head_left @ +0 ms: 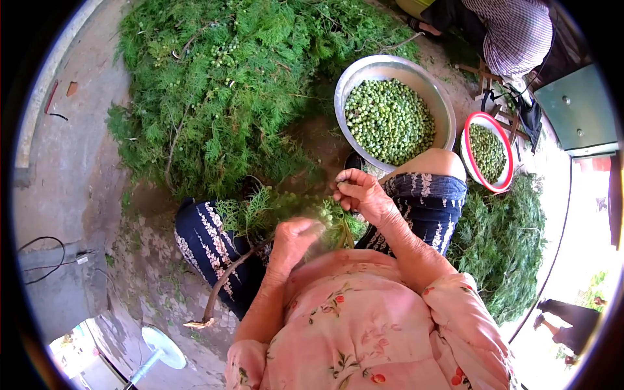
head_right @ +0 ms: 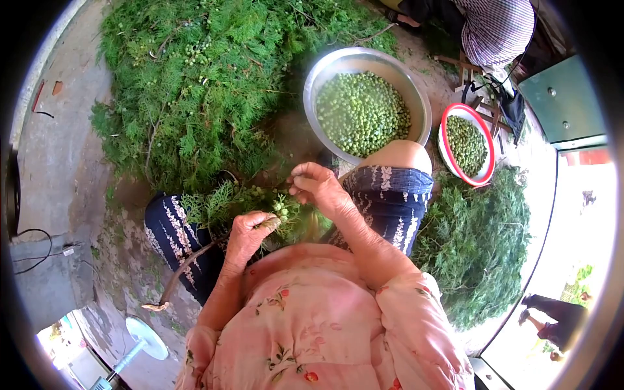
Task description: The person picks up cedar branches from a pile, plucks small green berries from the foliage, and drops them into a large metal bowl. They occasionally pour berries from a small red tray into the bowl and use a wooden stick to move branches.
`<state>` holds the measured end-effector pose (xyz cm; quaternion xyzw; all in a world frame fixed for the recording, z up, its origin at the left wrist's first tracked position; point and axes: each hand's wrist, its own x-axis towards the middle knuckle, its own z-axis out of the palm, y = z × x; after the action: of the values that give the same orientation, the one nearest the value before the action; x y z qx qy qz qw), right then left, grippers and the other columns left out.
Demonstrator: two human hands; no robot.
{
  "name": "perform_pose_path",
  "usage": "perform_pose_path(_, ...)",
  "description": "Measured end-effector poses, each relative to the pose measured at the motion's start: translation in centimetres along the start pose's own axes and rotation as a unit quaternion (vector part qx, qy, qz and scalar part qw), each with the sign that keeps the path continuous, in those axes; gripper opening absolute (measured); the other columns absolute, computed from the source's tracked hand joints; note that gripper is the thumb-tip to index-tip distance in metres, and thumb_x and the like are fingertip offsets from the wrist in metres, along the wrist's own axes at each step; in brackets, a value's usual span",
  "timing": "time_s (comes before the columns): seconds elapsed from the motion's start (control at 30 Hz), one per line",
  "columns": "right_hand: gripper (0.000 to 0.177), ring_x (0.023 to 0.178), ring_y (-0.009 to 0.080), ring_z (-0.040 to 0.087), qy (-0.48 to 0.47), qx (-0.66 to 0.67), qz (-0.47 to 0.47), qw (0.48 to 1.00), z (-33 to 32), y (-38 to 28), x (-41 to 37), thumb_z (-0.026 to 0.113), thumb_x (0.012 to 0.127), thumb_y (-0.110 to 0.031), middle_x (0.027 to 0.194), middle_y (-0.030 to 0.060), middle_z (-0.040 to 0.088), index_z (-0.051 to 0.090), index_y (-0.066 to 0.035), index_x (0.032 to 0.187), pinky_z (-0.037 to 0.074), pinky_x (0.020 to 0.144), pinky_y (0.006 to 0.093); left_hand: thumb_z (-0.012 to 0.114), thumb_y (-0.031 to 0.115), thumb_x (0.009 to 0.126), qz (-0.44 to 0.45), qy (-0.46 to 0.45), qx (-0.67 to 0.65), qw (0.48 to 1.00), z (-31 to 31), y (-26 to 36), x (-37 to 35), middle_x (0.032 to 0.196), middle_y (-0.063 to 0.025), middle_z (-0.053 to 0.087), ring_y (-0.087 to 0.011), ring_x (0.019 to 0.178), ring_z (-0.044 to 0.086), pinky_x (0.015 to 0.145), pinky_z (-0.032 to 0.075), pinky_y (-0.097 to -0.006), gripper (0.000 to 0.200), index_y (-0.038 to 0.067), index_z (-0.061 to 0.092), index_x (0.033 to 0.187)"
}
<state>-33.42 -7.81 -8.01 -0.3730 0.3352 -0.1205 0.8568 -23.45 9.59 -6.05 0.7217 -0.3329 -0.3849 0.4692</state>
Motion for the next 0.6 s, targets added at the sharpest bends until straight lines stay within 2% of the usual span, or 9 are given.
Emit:
perform_pose_path(0.07, 0.009, 0.052, 0.0068, 0.047, -0.04, 0.047, 0.009, 0.998, 0.5, -0.4, -0.1, 0.061, 0.083, -0.011, 0.067, 0.0001, 0.054, 0.057, -0.004, 0.087, 0.036, 0.046, 0.0193, 0.066, 0.007, 0.075, 0.007, 0.012, -0.002, 1.0, 0.2, -0.1, 0.2, 0.072, -0.0091, 0.061, -0.0109, 0.065, 0.055, 0.059, 0.044, -0.0245, 0.016, -0.004, 0.064, 0.087)
perform_pose_path(0.17, 0.012, 0.058, 0.0064, 0.048, -0.131, -0.103, 0.013, 0.986, -0.6, -0.6, -0.3, 0.065, 0.08, -0.009, 0.074, 0.0015, 0.054, 0.061, -0.003, 0.09, 0.036, 0.048, 0.0186, 0.066, 0.006, 0.075, 0.024, 0.008, 0.025, 0.999, 0.4, -0.3, 0.2, 0.07, -0.0088, 0.061, -0.0106, 0.063, 0.054, 0.058, 0.043, -0.0247, 0.015, -0.004, 0.064, 0.087)
perform_pose_path(0.23, 0.024, 0.076, 0.0092, 0.05, -0.154, -0.252, -0.044, 0.954, 0.1, -1.3, -0.9, 0.069, 0.075, -0.009, 0.084, 0.003, 0.055, 0.064, -0.002, 0.097, 0.042, 0.067, 0.0235, 0.066, 0.005, 0.075, 0.024, 0.01, 0.019, 0.999, 0.5, -0.4, 0.2, 0.069, -0.0082, 0.06, -0.0097, 0.062, 0.053, 0.057, 0.043, -0.0241, 0.015, -0.004, 0.064, 0.086)
perform_pose_path(0.3, 0.025, 0.081, 0.0114, 0.052, -0.187, -0.357, -0.083, 0.911, 0.9, -1.9, -1.2, 0.07, 0.074, -0.009, 0.084, 0.0032, 0.056, 0.064, -0.002, 0.098, 0.042, 0.074, 0.0254, 0.066, 0.004, 0.074, 0.018, -0.001, 0.034, 0.999, 0.4, -0.5, 0.2, 0.068, -0.0072, 0.059, -0.0086, 0.062, 0.051, 0.056, 0.042, -0.0234, 0.014, -0.003, 0.065, 0.086)
perform_pose_path(0.33, 0.024, 0.079, 0.0127, 0.054, -0.198, -0.411, -0.138, 0.879, 0.8, -1.4, -1.1, 0.07, 0.073, -0.009, 0.083, 0.0045, 0.056, 0.065, -0.001, 0.095, 0.043, 0.072, 0.0255, 0.066, 0.004, 0.074, 0.013, -0.012, 0.053, 0.998, 0.2, -0.5, 0.3, 0.067, -0.0066, 0.059, -0.008, 0.062, 0.051, 0.056, 0.042, -0.0231, 0.014, -0.003, 0.065, 0.086)
perform_pose_path(0.43, 0.022, 0.077, 0.0142, 0.054, -0.189, -0.422, -0.121, 0.878, 0.7, -0.7, -1.0, 0.07, 0.073, -0.009, 0.081, 0.0048, 0.056, 0.065, -0.001, 0.093, 0.044, 0.071, 0.0266, 0.066, 0.004, 0.074, -0.009, 0.007, 0.0, 1.0, 0.4, 0.5, 0.1, 0.067, -0.0049, 0.059, -0.0065, 0.062, 0.049, 0.055, 0.042, -0.022, 0.014, -0.004, 0.064, 0.085)
perform_pose_path(0.47, 0.016, 0.067, 0.0123, 0.053, -0.162, -0.382, -0.151, 0.897, 0.6, 0.2, -0.8, 0.068, 0.077, -0.012, 0.076, 0.0037, 0.056, 0.064, -0.002, 0.089, 0.044, 0.059, 0.0258, 0.066, 0.005, 0.074, -0.017, 0.023, -0.036, 0.999, 0.5, 0.8, 0.1, 0.067, -0.0043, 0.059, -0.006, 0.062, 0.049, 0.055, 0.042, -0.0216, 0.014, -0.004, 0.064, 0.085)
perform_pose_path(0.57, 0.013, 0.059, 0.0088, 0.05, -0.018, -0.077, 0.06, 0.995, -0.4, 0.2, -0.5, 0.063, 0.082, -0.015, 0.071, 0.0018, 0.055, 0.062, -0.003, 0.086, 0.038, 0.048, 0.022, 0.066, 0.01, 0.076, -0.037, 0.0, -0.022, 0.999, 0.0, 0.7, 0.0, 0.074, -0.0065, 0.064, -0.0087, 0.066, 0.055, 0.062, 0.044, -0.0227, 0.016, -0.002, 0.066, 0.087)
perform_pose_path(0.6, 0.011, 0.053, 0.0064, 0.046, -0.048, -0.049, 0.015, 0.998, -0.8, -0.2, -0.1, 0.06, 0.085, -0.017, 0.067, -0.0001, 0.054, 0.059, -0.005, 0.087, 0.031, 0.042, 0.0188, 0.067, 0.01, 0.077, -0.048, -0.009, -0.039, 0.998, -0.1, 1.0, 0.0, 0.077, -0.0048, 0.064, -0.0073, 0.069, 0.055, 0.063, 0.045, -0.0221, 0.017, -0.002, 0.066, 0.088)
